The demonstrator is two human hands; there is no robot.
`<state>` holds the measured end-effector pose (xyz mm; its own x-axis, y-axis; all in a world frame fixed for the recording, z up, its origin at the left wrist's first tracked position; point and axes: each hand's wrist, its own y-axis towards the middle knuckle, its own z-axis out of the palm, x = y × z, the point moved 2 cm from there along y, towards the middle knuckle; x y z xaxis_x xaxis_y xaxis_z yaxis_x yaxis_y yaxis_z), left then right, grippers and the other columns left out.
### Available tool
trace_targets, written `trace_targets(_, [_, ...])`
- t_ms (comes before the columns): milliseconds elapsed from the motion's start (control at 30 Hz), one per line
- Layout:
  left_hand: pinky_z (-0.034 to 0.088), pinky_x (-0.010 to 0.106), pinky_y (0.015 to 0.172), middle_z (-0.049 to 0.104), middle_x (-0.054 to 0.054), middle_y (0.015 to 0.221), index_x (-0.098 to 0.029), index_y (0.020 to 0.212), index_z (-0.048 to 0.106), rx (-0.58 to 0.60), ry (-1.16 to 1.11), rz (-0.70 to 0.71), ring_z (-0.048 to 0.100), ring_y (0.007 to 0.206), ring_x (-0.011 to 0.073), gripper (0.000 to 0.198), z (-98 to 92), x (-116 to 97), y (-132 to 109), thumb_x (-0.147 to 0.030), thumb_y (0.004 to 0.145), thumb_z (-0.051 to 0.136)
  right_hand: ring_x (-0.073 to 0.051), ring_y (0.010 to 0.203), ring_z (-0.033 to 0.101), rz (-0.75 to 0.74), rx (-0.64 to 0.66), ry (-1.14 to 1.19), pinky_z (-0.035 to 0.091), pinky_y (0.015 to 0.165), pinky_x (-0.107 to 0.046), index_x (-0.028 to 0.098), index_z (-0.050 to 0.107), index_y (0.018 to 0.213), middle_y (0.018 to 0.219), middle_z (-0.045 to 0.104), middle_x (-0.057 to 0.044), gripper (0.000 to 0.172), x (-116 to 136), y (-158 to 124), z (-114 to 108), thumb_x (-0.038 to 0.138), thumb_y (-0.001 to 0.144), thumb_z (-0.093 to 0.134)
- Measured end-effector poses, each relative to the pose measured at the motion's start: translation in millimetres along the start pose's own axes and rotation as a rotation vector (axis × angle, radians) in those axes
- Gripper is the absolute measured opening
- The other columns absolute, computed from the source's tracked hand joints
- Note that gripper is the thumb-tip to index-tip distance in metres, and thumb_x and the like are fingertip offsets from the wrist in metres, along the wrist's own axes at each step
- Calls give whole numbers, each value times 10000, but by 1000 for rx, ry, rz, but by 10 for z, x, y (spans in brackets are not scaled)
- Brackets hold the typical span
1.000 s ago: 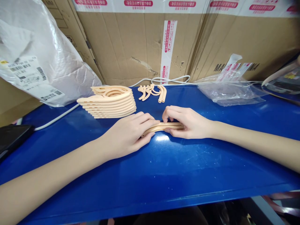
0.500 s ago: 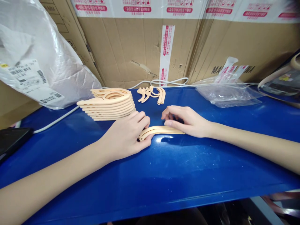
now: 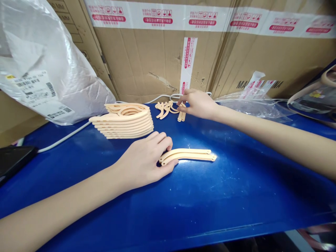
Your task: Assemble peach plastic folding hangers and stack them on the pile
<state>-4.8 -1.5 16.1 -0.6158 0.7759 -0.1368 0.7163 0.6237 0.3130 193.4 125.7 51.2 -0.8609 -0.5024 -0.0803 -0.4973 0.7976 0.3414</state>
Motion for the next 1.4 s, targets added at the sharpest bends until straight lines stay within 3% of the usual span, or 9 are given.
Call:
trace_targets(67, [340,280,581,527,2,816,-192,837,499,-11,-1,9,491,729,165,229,-5,8,1,-411,902,518,-282,973,601,32,25,-49,410,782,-364,159,727,1076,1037,658,-136,331,22,130,66,364,873,566])
trace_targets(167, [347,284,590,528,5,822,-193,828,496,-6,-9,17,490,732,168,282,-8,25,8,-465,895,528,-298,899,626,57,59,-58,415,747,-374,112,756,945,901,687,-157,323,64,259,169,364,852,577])
trace_targets(333, [340,285,582,522,2,816,-192,823,488,-4,-30,22,482,717,165,315,-5,41,-3,-496,894,526,-254,795,641,80,86,-18,411,687,-334,127,750,835,800,700,-129,285,96,332,270,349,842,571])
trace_targets(667, [314,297,571,503,-6,743,-199,764,443,27,-5,66,447,686,166,182,-20,26,-19,-351,786,539,-146,651,547,143,-45,246,366,613,-273,122,728,841,727,664,-59,277,50,231,109,347,865,567])
trace_targets(800, [306,297,558,497,-5,697,-202,698,402,41,27,66,448,682,169,210,-4,9,-10,-342,804,517,-103,577,425,166,-128,535,317,572,-273,111,660,702,610,544,-7,302,-15,144,13,375,840,615])
trace_targets(933, [314,296,552,502,-1,683,-202,679,402,39,45,79,457,675,170,220,-6,-10,-11,-339,815,508,-93,576,401,76,-56,637,310,573,-273,128,652,676,586,506,17,279,104,-74,-47,353,838,628])
trace_targets(1167, [295,278,519,486,-7,659,-199,688,416,23,61,75,458,631,157,201,9,-10,-16,-331,814,499,-105,609,475,-121,98,429,332,603,-268,148,690,770,693,615,-10,217,585,-584,-14,337,850,622])
trace_targets(1400, [297,275,506,489,-8,639,-204,691,421,-19,126,95,479,610,158,213,2,-15,-37,-354,828,485,-98,596,440,-150,74,372,291,586,-255,160,665,689,644,570,13,202,709,-651,-11,276,848,620])
